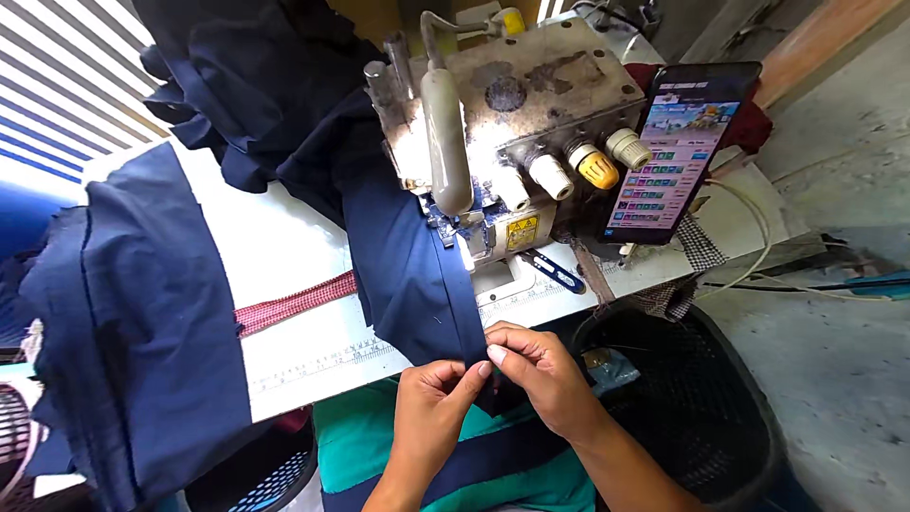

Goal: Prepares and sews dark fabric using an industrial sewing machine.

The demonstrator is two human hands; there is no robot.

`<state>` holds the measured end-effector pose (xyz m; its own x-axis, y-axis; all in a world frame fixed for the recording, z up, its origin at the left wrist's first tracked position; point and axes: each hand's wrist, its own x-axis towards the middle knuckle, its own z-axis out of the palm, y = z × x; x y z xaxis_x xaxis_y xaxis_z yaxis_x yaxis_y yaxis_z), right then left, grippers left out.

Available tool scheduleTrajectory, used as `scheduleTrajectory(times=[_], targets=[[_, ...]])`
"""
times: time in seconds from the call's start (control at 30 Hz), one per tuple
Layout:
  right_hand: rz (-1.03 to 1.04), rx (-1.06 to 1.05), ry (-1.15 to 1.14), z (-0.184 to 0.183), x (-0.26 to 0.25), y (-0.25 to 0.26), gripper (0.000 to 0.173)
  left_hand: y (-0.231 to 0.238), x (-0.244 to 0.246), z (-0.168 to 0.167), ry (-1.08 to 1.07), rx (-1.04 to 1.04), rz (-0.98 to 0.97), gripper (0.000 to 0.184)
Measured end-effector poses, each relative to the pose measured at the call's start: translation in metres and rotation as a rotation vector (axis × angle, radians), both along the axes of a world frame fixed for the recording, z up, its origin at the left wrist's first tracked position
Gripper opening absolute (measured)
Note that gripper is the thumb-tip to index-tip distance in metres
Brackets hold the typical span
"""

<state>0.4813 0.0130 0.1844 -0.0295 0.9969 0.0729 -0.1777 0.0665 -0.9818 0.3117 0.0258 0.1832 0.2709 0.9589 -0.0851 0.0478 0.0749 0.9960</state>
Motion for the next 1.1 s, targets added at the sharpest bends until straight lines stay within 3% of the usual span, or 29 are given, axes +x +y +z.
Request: scheduleTrajectory(times=[0.1, 0.17, 0.27, 0.37, 0.5, 0.7, 0.9, 1.1], targets=[[-0.151, 0.037, -0.118, 0.006, -0.011, 0.001, 0.018, -0.004, -0.007, 0.011, 0.287, 0.189, -0.076, 0.029], [-0.186, 0.077, -0.206, 0.009, -0.012, 0.002, 0.018, -0.008, -0.017, 0.040, 0.509, 0.415, -0.130, 0.029], [-0.170, 0.065, -0.208, 0.011, -0.009, -0.002, 0.019, 0.002, -0.021, 0.076, 0.493, 0.656, -0.071, 0.022], [-0.159, 0.032, -0.140, 0.003, -0.008, -0.002, 0.018, 0.037, -0.015, 0.060, 0.598, 0.823, -0.081, 0.035], [-0.175, 0.035, -0.129, -0.001, -0.008, 0.007, 0.016, 0.059, -0.009, 0.037, 0.664, 0.862, -0.001, 0.036], [-0.204, 0.080, -0.196, 0.008, -0.009, 0.035, 0.015, 0.085, -0.013, 0.040, 0.636, 0.827, 0.022, 0.024], [-0.275, 0.043, -0.227, 0.012, -0.016, 0.056, 0.013, 0.109, -0.015, 0.042, 0.663, 0.839, 0.010, 0.024], [-0.266, -0.004, -0.217, 0.005, -0.017, 0.046, 0.011, 0.079, -0.017, 0.040, 0.758, 1.001, 0.014, 0.021]])
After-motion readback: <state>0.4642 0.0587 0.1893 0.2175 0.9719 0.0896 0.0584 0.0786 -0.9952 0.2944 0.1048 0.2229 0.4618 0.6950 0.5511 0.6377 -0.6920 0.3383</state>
